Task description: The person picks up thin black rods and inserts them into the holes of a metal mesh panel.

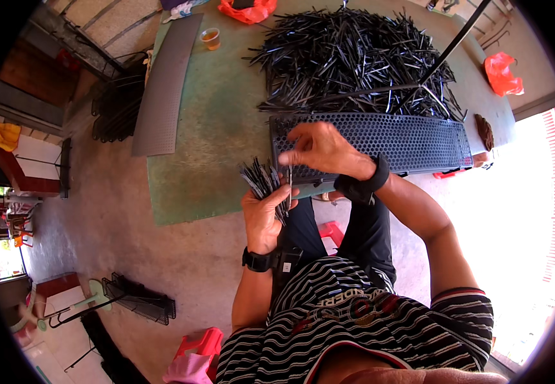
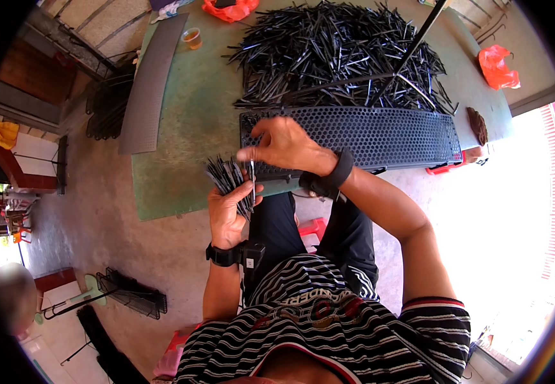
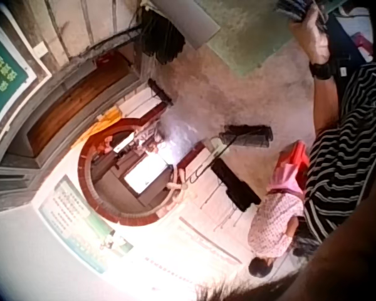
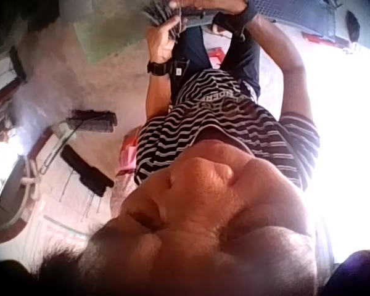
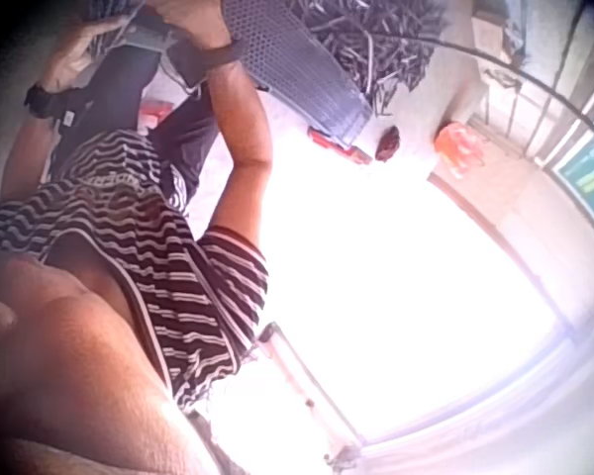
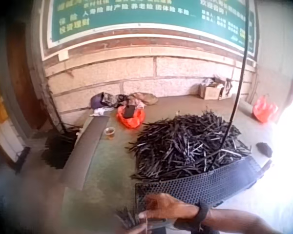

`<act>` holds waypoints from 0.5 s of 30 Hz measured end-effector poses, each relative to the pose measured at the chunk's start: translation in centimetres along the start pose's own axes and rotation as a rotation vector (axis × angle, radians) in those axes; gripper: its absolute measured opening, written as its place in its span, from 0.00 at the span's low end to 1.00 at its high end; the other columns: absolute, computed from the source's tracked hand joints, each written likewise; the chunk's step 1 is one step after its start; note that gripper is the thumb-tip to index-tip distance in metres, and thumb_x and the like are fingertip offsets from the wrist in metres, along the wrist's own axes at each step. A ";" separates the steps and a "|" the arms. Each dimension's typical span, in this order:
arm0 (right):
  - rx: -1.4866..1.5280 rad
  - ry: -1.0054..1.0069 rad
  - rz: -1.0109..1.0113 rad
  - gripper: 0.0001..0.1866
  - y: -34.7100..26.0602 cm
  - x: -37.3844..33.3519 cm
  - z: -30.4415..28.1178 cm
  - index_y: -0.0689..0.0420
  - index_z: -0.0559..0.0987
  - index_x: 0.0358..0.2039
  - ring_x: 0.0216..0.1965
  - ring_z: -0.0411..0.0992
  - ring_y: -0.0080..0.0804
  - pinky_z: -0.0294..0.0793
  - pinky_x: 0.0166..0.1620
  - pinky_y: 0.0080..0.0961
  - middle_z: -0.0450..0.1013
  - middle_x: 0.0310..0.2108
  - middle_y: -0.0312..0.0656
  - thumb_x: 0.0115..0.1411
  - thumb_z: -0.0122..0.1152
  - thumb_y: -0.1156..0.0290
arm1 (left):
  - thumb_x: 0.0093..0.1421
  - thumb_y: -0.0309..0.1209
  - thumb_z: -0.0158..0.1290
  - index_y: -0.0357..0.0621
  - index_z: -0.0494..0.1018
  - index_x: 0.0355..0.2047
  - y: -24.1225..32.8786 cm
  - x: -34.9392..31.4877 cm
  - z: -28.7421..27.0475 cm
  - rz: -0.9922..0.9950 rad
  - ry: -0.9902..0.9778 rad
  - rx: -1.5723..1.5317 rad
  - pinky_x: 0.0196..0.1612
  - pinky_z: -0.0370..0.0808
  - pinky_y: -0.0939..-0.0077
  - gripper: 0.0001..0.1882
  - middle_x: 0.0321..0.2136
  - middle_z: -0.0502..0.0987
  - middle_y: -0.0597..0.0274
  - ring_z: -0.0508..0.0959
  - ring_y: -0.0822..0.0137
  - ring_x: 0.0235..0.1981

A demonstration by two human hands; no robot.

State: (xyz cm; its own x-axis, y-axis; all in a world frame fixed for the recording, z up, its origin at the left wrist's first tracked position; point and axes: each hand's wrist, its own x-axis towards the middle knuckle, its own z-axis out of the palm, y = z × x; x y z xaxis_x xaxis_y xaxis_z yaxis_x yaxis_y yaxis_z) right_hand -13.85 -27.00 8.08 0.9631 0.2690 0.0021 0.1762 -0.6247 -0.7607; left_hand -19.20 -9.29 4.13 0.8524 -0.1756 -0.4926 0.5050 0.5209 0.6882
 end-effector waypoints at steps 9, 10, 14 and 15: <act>0.695 -0.263 0.337 0.11 1.0 -2.1 0.4 0.66 0.78 0.33 0.20 0.71 0.18 0.68 0.21 0.11 0.75 0.22 0.38 0.52 0.62 0.72 | 0.50 0.20 0.56 0.37 0.72 0.35 -1.1 0.2 1.0 -0.066 -0.064 0.020 0.24 0.79 0.73 0.11 0.28 0.77 0.57 0.79 0.64 0.26; 0.689 -0.257 0.327 0.11 1.0 -2.1 0.4 0.66 0.78 0.33 0.20 0.71 0.18 0.68 0.22 0.11 0.75 0.22 0.38 0.52 0.62 0.72 | 0.50 0.20 0.56 0.37 0.72 0.35 -1.1 0.3 0.9 -0.074 -0.069 0.013 0.24 0.79 0.73 0.10 0.28 0.77 0.58 0.79 0.64 0.26; 0.700 -0.248 0.296 0.10 0.8 -2.2 0.3 0.66 0.77 0.33 0.19 0.71 0.18 0.68 0.22 0.12 0.75 0.22 0.38 0.52 0.61 0.72 | 0.51 0.21 0.55 0.39 0.73 0.34 -1.1 0.4 0.9 -0.081 -0.089 -0.017 0.24 0.78 0.73 0.09 0.28 0.77 0.58 0.79 0.64 0.26; 0.712 -0.250 0.289 0.10 0.7 -2.2 0.3 0.66 0.77 0.33 0.19 0.70 0.18 0.68 0.23 0.12 0.74 0.22 0.38 0.53 0.60 0.73 | 0.51 0.21 0.55 0.39 0.73 0.34 -1.1 0.5 0.6 -0.081 -0.103 -0.027 0.24 0.78 0.72 0.09 0.28 0.77 0.58 0.79 0.64 0.26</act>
State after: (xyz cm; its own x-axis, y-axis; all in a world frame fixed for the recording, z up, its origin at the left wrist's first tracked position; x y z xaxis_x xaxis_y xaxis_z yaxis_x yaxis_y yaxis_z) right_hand -15.86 -27.81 7.36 0.8619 0.3771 -0.3391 -0.3258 -0.1007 -0.9400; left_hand -19.22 -10.48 3.43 0.8189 -0.3021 -0.4880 0.5703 0.5237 0.6328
